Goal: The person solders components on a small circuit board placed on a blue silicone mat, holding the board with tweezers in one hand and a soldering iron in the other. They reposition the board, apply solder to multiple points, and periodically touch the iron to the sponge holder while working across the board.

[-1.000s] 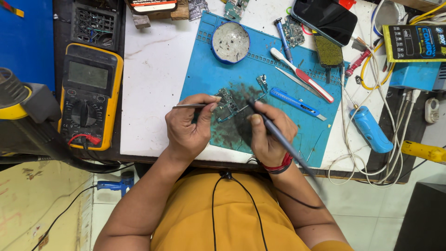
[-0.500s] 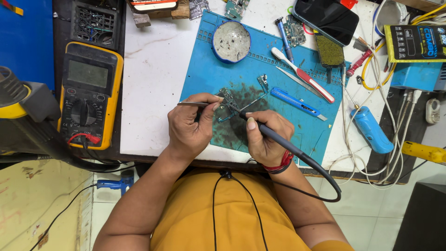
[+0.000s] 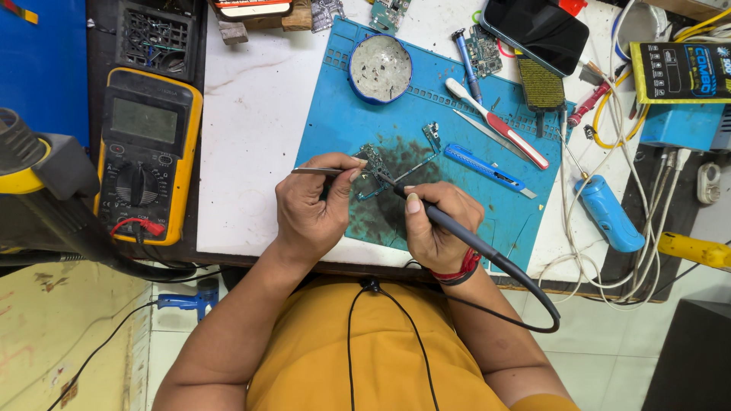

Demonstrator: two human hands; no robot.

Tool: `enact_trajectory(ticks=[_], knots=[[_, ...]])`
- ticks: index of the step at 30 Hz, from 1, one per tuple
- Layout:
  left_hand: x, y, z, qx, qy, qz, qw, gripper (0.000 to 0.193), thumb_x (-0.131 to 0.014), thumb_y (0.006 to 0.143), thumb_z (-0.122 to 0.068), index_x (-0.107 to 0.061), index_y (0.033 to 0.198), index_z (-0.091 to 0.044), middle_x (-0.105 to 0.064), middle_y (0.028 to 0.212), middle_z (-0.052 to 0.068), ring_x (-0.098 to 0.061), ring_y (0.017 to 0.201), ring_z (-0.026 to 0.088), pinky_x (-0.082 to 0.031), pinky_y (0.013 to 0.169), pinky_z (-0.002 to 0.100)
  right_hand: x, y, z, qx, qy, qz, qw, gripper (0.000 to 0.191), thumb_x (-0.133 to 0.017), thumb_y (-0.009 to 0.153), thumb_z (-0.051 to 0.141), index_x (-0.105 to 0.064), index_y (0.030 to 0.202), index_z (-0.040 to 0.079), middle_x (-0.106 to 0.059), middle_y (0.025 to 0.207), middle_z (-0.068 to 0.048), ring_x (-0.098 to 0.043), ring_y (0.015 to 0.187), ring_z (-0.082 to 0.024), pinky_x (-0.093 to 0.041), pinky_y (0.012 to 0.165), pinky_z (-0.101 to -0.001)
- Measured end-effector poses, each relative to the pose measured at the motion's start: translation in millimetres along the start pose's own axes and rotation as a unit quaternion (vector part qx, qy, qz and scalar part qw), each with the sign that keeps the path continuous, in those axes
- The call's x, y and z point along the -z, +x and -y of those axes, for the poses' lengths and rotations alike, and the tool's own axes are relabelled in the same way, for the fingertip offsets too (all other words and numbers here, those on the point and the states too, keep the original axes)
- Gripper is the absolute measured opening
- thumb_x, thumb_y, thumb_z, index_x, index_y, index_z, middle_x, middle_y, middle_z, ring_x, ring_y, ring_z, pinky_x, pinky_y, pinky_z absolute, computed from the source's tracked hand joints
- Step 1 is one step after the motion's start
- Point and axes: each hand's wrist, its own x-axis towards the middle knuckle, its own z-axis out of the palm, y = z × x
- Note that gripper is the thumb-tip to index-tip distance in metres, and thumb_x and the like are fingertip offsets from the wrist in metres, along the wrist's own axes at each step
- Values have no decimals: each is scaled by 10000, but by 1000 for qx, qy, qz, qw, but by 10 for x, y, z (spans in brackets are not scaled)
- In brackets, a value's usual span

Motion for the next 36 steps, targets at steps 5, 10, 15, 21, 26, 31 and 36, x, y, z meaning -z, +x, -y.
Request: enact_trajectory(ticks=[5, 10, 15, 21, 26, 31, 36], knots=[[3, -2, 6, -2, 0, 3, 1000, 69, -708, 1016, -10, -691, 1073, -44, -748, 962, 62, -714, 780, 133, -551, 682, 253, 6, -4, 7, 0, 0, 3, 1000, 90, -659, 996, 91, -668, 963, 8, -665, 789, -102, -638, 654, -225, -481, 630, -324], [6, -4, 14, 7, -8, 7, 1000, 71, -704, 1017, -18, -694, 1082, -45, -749, 949, 53, -708, 765, 117, -543, 660, 244, 5, -6, 7, 2, 4, 3, 1000, 89, -659, 999, 90, -662, 965, 8, -675, 802, -106, -644, 658, -225, -490, 635, -322], [-2, -8, 14, 1, -7, 6, 1000, 75, -702, 1022, -21, -690, 1091, -48, -746, 956, 52, -713, 788, 118, -551, 680, 245, 7, -3, -9, 4, 8, -1, 1000, 87, -660, 990, 83, -658, 958, 3, -677, 796, -108, -641, 647, -225, -489, 628, -322], [5, -4, 10, -3, -4, 5, 1000, 77, -704, 1022, -20, -688, 1090, -50, -744, 959, 54, -716, 796, 124, -556, 691, 247, 8, -10, -9, 6, 8, 5, 1000, 90, -654, 994, 82, -649, 949, 4, -697, 824, -115, -649, 653, -226, -497, 633, -320], [-1, -3, 5, 1, -6, 4, 1000, 76, -707, 1019, -18, -689, 1086, -48, -745, 958, 56, -711, 784, 125, -554, 688, 249, 3, -9, -7, 5, 12, 8, 1000, 96, -653, 994, 85, -646, 939, 7, -703, 828, -115, -647, 651, -223, -497, 633, -318], [-4, -5, 2, 7, -7, 6, 1000, 71, -708, 1016, -17, -691, 1077, -49, -752, 954, 55, -713, 774, 124, -552, 677, 248, 10, -5, -10, 5, 9, 9, 1000, 94, -659, 983, 83, -659, 935, 2, -685, 794, -108, -639, 635, -225, -486, 619, -320], [1, -2, 7, -2, -6, 3, 1000, 79, -707, 1020, -17, -685, 1090, -47, -747, 968, 59, -726, 813, 132, -567, 708, 252, 1, 2, -5, 12, 15, 10, 1000, 99, -653, 994, 87, -646, 938, 6, -700, 820, -112, -646, 648, -221, -494, 626, -315]])
